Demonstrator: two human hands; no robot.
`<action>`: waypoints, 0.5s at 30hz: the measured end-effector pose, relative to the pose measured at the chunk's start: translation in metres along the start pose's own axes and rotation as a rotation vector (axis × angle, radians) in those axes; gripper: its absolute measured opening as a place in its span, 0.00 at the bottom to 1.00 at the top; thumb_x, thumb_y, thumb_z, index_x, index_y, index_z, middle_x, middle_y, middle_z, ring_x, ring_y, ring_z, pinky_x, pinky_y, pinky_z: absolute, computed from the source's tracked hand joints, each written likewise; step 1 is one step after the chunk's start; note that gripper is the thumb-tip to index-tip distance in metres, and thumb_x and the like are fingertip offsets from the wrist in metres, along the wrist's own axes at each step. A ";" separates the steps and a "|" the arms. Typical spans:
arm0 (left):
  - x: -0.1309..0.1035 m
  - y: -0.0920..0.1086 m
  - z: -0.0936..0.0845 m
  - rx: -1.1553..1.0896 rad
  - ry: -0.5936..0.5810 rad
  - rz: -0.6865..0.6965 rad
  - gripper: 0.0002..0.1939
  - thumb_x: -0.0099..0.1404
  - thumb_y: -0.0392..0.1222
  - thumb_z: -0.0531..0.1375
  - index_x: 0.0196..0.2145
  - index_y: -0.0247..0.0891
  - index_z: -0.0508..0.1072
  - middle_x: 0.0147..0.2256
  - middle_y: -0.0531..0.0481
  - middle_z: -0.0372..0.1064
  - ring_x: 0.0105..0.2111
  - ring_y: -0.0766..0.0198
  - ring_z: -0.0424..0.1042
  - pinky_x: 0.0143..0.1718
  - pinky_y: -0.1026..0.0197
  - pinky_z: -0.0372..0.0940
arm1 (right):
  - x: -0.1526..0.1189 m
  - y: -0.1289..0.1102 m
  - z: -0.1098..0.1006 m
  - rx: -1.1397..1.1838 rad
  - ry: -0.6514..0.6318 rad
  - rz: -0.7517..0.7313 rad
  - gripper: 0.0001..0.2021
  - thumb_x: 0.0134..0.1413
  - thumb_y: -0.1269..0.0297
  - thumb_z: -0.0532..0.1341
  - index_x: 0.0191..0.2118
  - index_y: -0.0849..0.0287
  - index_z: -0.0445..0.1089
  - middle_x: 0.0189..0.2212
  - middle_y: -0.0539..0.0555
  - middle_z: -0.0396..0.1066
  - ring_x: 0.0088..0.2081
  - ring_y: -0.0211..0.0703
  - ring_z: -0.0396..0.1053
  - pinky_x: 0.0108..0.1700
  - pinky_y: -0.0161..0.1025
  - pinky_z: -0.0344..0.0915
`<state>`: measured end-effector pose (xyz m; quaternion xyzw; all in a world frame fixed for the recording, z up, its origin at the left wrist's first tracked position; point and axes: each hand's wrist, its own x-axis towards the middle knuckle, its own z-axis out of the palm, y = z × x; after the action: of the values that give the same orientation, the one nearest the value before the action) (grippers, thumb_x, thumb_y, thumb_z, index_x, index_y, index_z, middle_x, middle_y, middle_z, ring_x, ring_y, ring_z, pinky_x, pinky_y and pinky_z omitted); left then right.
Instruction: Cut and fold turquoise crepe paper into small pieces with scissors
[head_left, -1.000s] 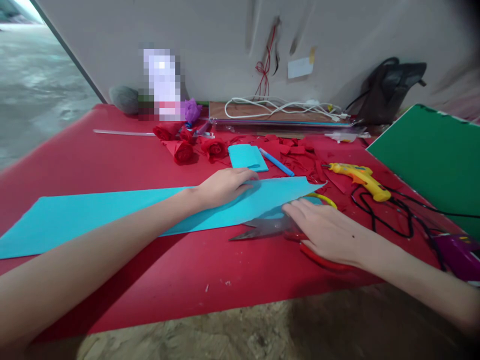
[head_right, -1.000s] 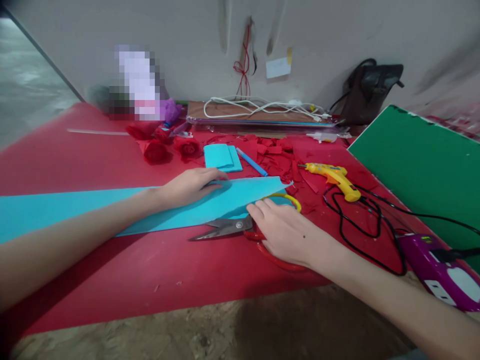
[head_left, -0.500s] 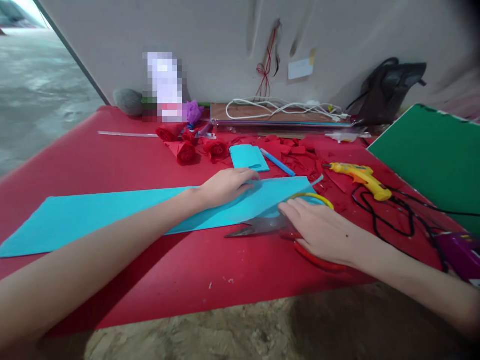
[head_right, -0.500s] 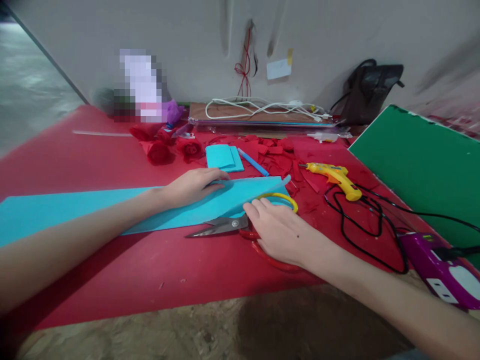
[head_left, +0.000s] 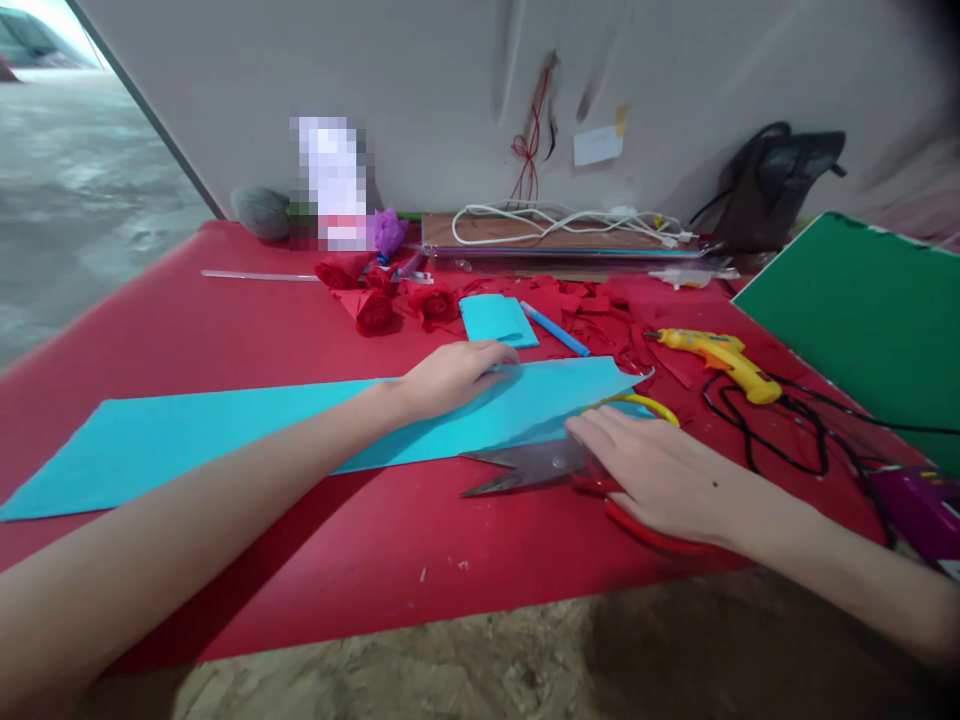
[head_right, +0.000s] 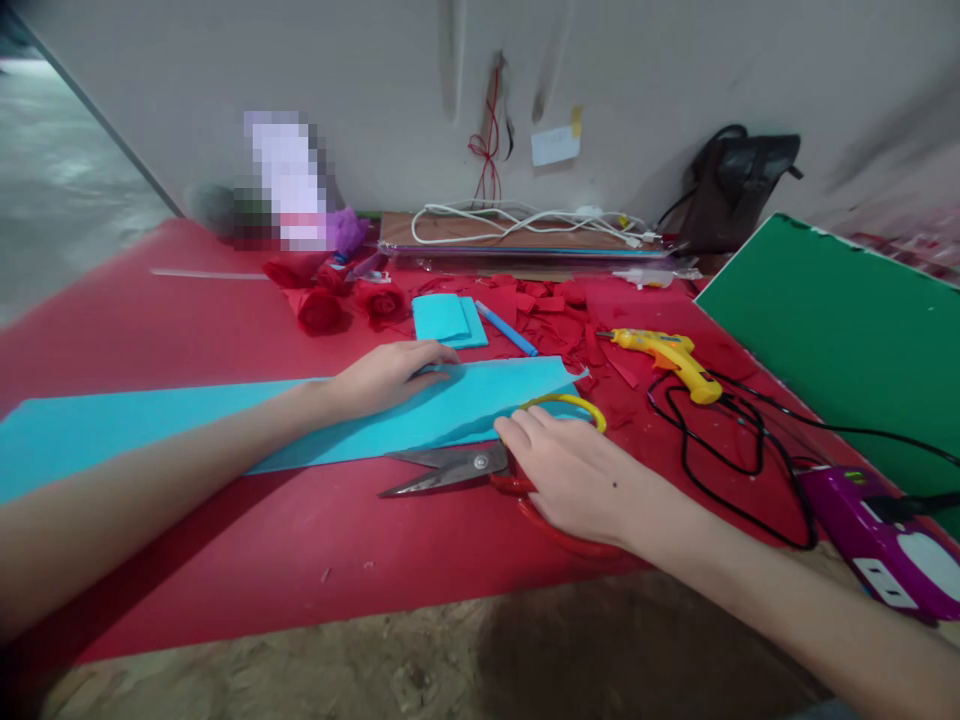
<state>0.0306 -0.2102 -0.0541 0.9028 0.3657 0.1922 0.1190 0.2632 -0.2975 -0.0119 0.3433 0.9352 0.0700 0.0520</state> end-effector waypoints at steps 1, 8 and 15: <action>0.000 -0.001 0.000 -0.003 -0.001 -0.008 0.13 0.64 0.42 0.50 0.44 0.37 0.65 0.42 0.45 0.69 0.41 0.61 0.68 0.41 0.61 0.62 | -0.002 0.001 -0.001 0.017 -0.020 0.020 0.16 0.44 0.70 0.54 0.43 0.64 0.61 0.35 0.58 0.66 0.36 0.49 0.65 0.34 0.41 0.60; 0.002 -0.001 -0.002 -0.047 -0.015 -0.073 0.14 0.63 0.43 0.50 0.45 0.37 0.64 0.39 0.48 0.70 0.37 0.63 0.69 0.37 0.64 0.62 | -0.031 0.009 -0.011 0.285 -0.271 0.260 0.14 0.49 0.68 0.50 0.43 0.58 0.61 0.41 0.57 0.67 0.43 0.49 0.65 0.42 0.45 0.61; 0.004 0.013 -0.002 -0.075 -0.014 -0.212 0.12 0.62 0.42 0.50 0.41 0.37 0.66 0.37 0.48 0.70 0.36 0.62 0.69 0.37 0.63 0.62 | -0.055 0.020 -0.015 0.549 -0.395 0.452 0.15 0.54 0.62 0.46 0.47 0.50 0.60 0.45 0.54 0.67 0.43 0.48 0.67 0.37 0.41 0.63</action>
<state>0.0399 -0.2166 -0.0465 0.8554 0.4508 0.1856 0.1749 0.3153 -0.3198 0.0090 0.5481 0.7921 -0.2401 0.1204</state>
